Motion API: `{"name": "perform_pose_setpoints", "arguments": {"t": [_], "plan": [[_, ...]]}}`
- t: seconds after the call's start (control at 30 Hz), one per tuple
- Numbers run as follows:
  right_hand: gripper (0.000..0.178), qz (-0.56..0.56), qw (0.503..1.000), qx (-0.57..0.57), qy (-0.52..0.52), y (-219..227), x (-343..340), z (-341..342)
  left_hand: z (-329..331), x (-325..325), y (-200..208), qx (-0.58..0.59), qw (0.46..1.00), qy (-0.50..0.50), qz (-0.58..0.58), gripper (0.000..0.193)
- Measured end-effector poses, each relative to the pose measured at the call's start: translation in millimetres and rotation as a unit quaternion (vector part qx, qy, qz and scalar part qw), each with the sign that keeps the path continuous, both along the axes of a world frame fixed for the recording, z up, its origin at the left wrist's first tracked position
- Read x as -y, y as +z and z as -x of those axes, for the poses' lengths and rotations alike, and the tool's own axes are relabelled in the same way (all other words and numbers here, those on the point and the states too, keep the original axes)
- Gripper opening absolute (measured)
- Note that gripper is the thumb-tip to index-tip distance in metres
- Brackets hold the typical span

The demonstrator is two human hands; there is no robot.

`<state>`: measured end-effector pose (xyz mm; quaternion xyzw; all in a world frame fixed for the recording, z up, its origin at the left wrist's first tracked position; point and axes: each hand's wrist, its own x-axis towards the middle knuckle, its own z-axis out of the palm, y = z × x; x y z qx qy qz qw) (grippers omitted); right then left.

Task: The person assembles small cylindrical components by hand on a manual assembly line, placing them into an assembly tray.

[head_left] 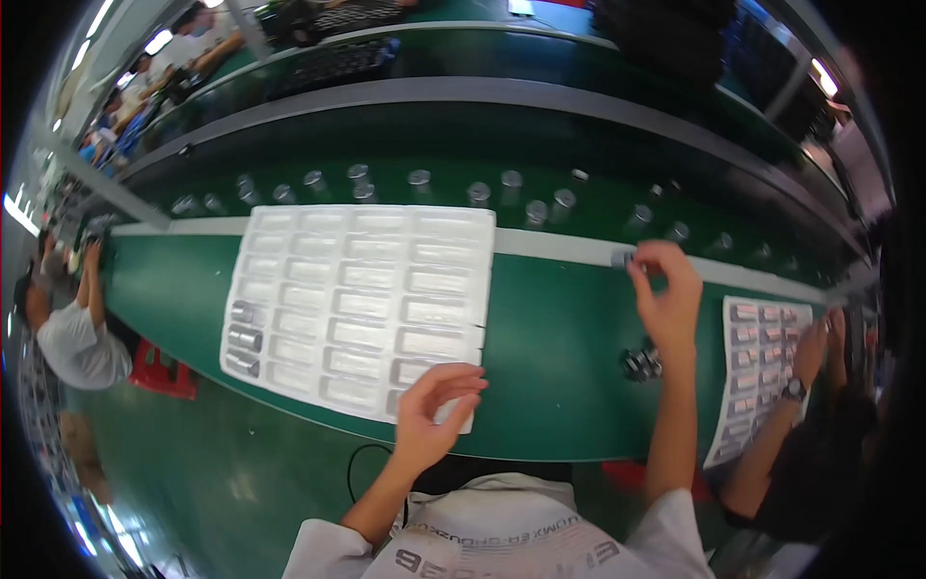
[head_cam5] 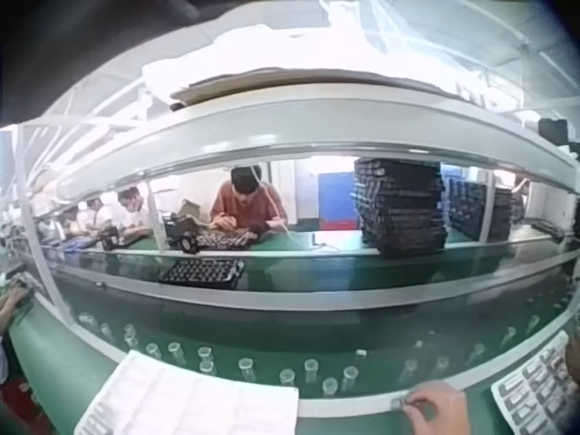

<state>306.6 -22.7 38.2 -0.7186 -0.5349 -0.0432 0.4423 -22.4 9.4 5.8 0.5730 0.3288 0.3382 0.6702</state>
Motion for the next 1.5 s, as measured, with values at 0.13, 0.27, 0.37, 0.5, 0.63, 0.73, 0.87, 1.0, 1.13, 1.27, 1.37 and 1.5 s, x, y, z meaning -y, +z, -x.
{"name": "perform_pose_setpoints", "arguments": {"t": [0.13,0.27,0.37,0.5,0.63,0.73,0.87,1.0,1.13,1.27,1.37,1.5], "plan": [[0.016,0.010,0.997,0.063,-0.047,-26,-31,-58,14,1,5,-0.013,0.998,0.046,-0.047,0.023],[0.016,0.048,0.991,0.116,-0.040,-57,-59,-78,18,-2,1,0.000,0.997,0.053,-0.061,0.022],[0.017,0.062,0.992,0.113,-0.005,-60,-69,-65,25,-2,4,-0.021,0.992,0.092,-0.081,0.019],[0.015,0.046,0.988,0.142,0.033,-71,-74,-64,27,-7,13,-0.064,0.991,0.088,-0.080,0.015],[0.012,0.051,0.987,0.145,0.052,-50,-70,-44,46,-32,32,-0.180,0.931,0.123,-0.293,0.019],[0.011,0.050,0.985,0.164,-0.017,-35,-55,-40,77,-66,22,-0.301,0.822,0.210,-0.435,0.026],[0.009,0.012,0.988,0.148,0.040,-36,-65,-35,169,-87,37,-0.497,0.678,0.273,-0.467,0.031],[0.021,0.063,0.986,0.151,0.023,-39,-105,-52,227,-117,22,-0.556,0.639,0.313,-0.429,0.033],[0.035,0.206,0.966,0.143,0.057,-58,-175,-64,227,-130,5,-0.516,0.677,0.282,-0.442,0.029],[0.026,0.339,0.915,0.185,0.120,-69,-222,-75,222,-119,12,-0.507,0.676,0.284,-0.454,0.027],[0.024,0.360,0.907,0.186,0.116,-59,-209,-108,226,-114,14,-0.514,0.690,0.284,-0.424,0.026],[0.034,0.428,0.868,0.251,0.007,-60,-169,-158,241,-112,9,-0.515,0.655,0.268,-0.484,0.025]]}}
